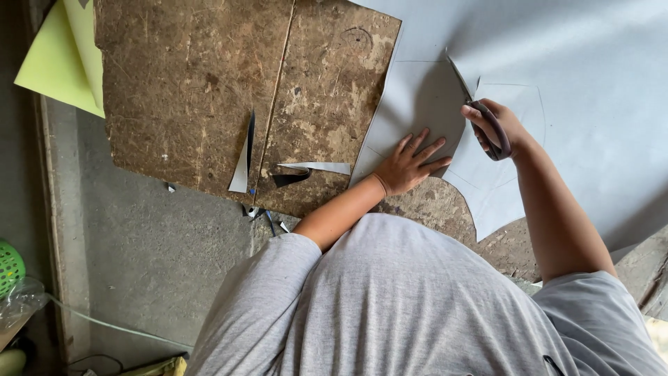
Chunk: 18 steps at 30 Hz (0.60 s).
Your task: Tracing patterns onto upholstery material using a template and then cutting out the shaped pieces with scissors.
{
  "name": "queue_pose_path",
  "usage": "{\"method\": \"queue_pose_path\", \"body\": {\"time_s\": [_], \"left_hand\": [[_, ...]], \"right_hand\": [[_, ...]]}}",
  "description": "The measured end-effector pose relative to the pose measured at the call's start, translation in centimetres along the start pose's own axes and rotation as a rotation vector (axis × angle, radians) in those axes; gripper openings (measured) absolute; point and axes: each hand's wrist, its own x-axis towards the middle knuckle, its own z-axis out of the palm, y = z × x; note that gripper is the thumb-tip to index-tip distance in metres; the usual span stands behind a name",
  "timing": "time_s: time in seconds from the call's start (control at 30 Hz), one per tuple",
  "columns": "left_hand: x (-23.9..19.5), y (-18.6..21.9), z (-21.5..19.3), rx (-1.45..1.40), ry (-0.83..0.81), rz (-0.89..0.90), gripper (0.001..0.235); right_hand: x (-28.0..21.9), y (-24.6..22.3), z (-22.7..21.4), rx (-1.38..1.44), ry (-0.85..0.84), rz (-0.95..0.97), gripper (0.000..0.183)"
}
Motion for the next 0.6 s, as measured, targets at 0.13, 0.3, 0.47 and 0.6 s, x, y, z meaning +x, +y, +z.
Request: {"method": "queue_pose_path", "body": {"time_s": [0.13,0.3,0.47,0.6], "left_hand": [[0.2,-0.1,-0.6,-0.005,-0.024,0.038,0.071],[-0.1,-0.2,0.1,-0.013,-0.043,0.024,0.079],[0.2,-0.4,-1.2,-0.033,-0.067,0.024,0.081],[0.6,-0.4,-2.3,-0.01,-0.066,0.041,0.069]], "right_hand": [[0.5,-1.8,-1.0,-0.012,-0.03,-0.023,0.055],[0.5,-4.0,-2.0,-0.083,-0.083,-0.014,0.049],[0.8,-7.1,-4.3,-0.275,-0.204,0.063,0.047],[3.1,-8.1,-6.9,-0.44,-0.351,0.107,0.04]]}}
